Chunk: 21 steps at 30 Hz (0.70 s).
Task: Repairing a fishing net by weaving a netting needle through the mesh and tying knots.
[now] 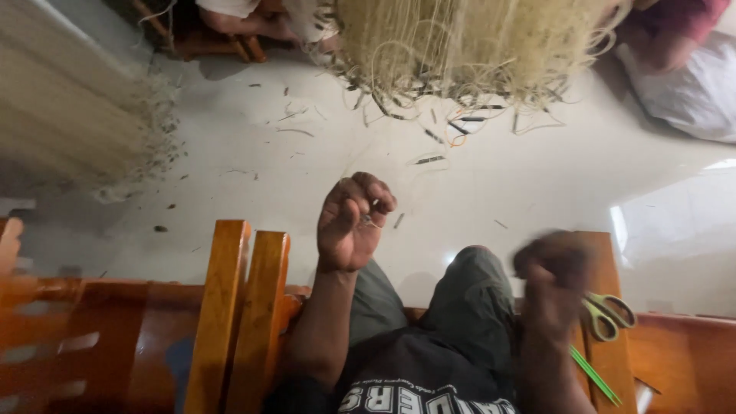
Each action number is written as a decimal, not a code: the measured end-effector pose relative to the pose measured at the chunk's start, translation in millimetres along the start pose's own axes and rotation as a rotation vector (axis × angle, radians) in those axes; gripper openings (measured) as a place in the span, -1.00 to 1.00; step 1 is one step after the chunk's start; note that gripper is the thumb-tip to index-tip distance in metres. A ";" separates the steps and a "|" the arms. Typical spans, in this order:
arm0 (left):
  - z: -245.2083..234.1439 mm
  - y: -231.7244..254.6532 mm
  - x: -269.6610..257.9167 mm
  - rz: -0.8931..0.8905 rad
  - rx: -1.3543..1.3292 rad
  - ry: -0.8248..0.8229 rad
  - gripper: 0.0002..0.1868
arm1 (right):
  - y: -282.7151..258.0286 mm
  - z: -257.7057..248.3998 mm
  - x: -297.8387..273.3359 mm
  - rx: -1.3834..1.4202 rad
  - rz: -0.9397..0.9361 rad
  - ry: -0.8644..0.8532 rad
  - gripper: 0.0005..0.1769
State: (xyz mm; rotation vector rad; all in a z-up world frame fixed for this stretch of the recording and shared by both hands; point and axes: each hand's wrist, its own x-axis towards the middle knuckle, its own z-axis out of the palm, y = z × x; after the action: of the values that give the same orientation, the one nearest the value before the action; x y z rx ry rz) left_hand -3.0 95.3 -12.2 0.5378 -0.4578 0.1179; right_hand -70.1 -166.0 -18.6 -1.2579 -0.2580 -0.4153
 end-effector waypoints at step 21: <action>44.1 19.8 -9.1 0.067 -0.049 -0.018 -0.76 | -28.3 -149.8 -31.2 1.047 0.776 -0.137 -0.90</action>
State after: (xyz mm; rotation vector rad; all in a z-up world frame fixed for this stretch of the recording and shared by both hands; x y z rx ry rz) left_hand -32.8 89.4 26.5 0.4755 -0.4951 0.1660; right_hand -116.1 -311.1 -50.9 -0.2774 -0.0561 0.4546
